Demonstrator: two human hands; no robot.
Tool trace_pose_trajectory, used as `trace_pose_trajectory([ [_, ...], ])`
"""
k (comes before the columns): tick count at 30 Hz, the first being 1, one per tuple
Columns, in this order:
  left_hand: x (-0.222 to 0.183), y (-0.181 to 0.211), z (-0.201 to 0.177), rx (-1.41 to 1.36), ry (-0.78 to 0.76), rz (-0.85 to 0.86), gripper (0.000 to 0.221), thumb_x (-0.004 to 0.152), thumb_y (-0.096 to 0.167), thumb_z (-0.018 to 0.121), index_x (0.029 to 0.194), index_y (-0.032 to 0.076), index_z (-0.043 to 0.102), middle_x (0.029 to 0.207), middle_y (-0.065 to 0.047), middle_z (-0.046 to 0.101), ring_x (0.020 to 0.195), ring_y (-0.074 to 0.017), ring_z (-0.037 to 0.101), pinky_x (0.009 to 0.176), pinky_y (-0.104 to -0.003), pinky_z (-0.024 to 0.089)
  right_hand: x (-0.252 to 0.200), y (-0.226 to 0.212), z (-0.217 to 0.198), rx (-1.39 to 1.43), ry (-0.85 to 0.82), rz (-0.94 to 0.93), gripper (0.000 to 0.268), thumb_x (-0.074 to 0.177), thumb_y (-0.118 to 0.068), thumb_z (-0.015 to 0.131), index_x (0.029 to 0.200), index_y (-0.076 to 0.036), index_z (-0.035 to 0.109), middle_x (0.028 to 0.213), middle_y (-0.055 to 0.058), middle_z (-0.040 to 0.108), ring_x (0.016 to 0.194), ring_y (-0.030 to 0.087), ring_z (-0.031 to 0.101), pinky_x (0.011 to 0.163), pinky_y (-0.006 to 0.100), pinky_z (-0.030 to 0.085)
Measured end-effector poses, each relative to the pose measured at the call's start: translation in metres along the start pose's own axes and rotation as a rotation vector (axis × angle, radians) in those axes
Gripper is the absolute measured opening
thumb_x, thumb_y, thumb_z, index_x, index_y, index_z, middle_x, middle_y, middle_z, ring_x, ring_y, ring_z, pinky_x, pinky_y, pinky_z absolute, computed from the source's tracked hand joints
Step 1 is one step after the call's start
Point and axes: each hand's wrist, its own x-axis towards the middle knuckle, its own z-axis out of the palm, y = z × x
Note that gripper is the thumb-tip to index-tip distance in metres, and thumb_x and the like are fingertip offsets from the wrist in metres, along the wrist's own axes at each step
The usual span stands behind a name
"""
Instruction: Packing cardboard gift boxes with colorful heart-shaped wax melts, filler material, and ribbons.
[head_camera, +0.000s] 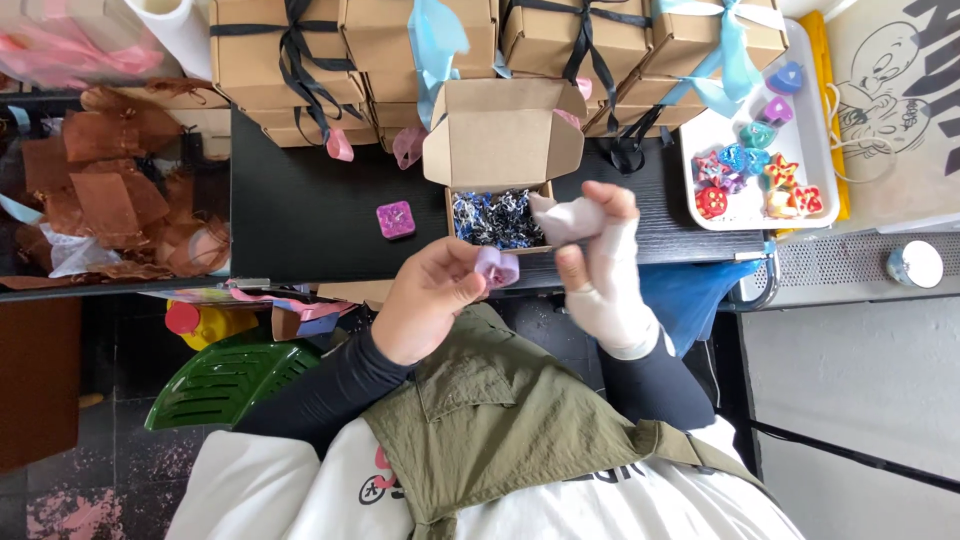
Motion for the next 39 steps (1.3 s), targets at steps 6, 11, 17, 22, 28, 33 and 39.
trace_pose_trajectory([
  [6,-0.001,0.001,0.003,-0.594,-0.027,-0.381,0.027,0.101,0.012,0.073,0.121,0.003,0.058,0.122,-0.008,0.067,0.114,-0.0178,0.066,0.102,-0.034,0.052,0.011,-0.013,0.019,-0.405,-0.209,-0.365,0.056,0.104,-0.026,0.062,0.149,-0.005,0.035,0.132,0.020,0.049,0.124,0.030,0.051,0.114,0.038,0.042],
  [11,-0.001,0.017,0.007,-0.607,-0.100,-0.383,0.054,0.087,0.017,0.078,0.135,0.012,0.054,0.123,-0.005,0.065,0.112,-0.0155,0.067,0.099,-0.032,0.055,0.007,-0.016,0.015,-0.043,-0.418,-0.257,0.047,0.099,-0.024,0.067,0.142,-0.010,0.053,0.136,0.015,0.066,0.122,0.029,0.069,0.104,0.037,0.057],
  [17,-0.006,0.004,0.008,-0.409,-0.167,-0.025,0.072,0.085,0.000,0.088,0.136,0.010,0.037,0.116,-0.012,0.069,0.107,-0.0203,0.070,0.092,-0.034,0.058,0.000,-0.009,0.008,0.178,-0.372,-0.120,0.025,0.100,-0.016,0.070,0.125,-0.012,0.067,0.121,0.012,0.072,0.116,0.025,0.072,0.096,0.033,0.061],
  [22,-0.014,-0.003,0.010,-0.263,-0.075,0.126,0.076,0.087,-0.003,0.084,0.151,0.007,0.045,0.119,-0.008,0.070,0.106,-0.0168,0.070,0.094,-0.032,0.058,-0.027,0.017,0.020,0.393,-0.091,-0.035,0.027,0.099,0.000,0.070,0.125,-0.007,0.068,0.129,0.013,0.071,0.121,0.024,0.069,0.106,0.036,0.054],
  [28,-0.018,-0.007,0.012,-0.202,0.046,0.220,0.053,0.090,-0.001,0.081,0.139,0.001,0.063,0.128,-0.007,0.068,0.115,-0.0140,0.067,0.100,-0.031,0.056,-0.064,0.054,0.023,0.778,-0.128,0.249,0.044,0.098,0.004,0.064,0.140,-0.007,0.066,0.142,0.014,0.066,0.133,0.021,0.061,0.115,0.036,0.048],
  [33,-0.012,0.011,0.004,-0.126,0.118,0.295,0.060,0.087,0.021,0.087,0.139,0.002,0.064,0.133,-0.003,0.062,0.118,-0.0136,0.062,0.104,-0.030,0.050,-0.006,0.007,0.025,-0.286,-0.372,-0.878,0.032,0.105,0.000,0.068,0.132,-0.011,0.053,0.136,0.015,0.062,0.124,0.031,0.067,0.106,0.040,0.056],
  [39,-0.005,0.035,0.003,0.601,0.123,0.566,0.062,0.083,0.059,0.078,0.128,0.018,0.070,0.123,0.002,0.067,0.129,-0.0217,0.057,0.114,-0.040,0.039,-0.026,0.022,0.026,-0.168,-0.060,-0.286,0.021,0.120,-0.007,0.053,0.137,-0.018,0.055,0.135,0.004,0.073,0.113,0.014,0.077,0.104,0.032,0.059],
])
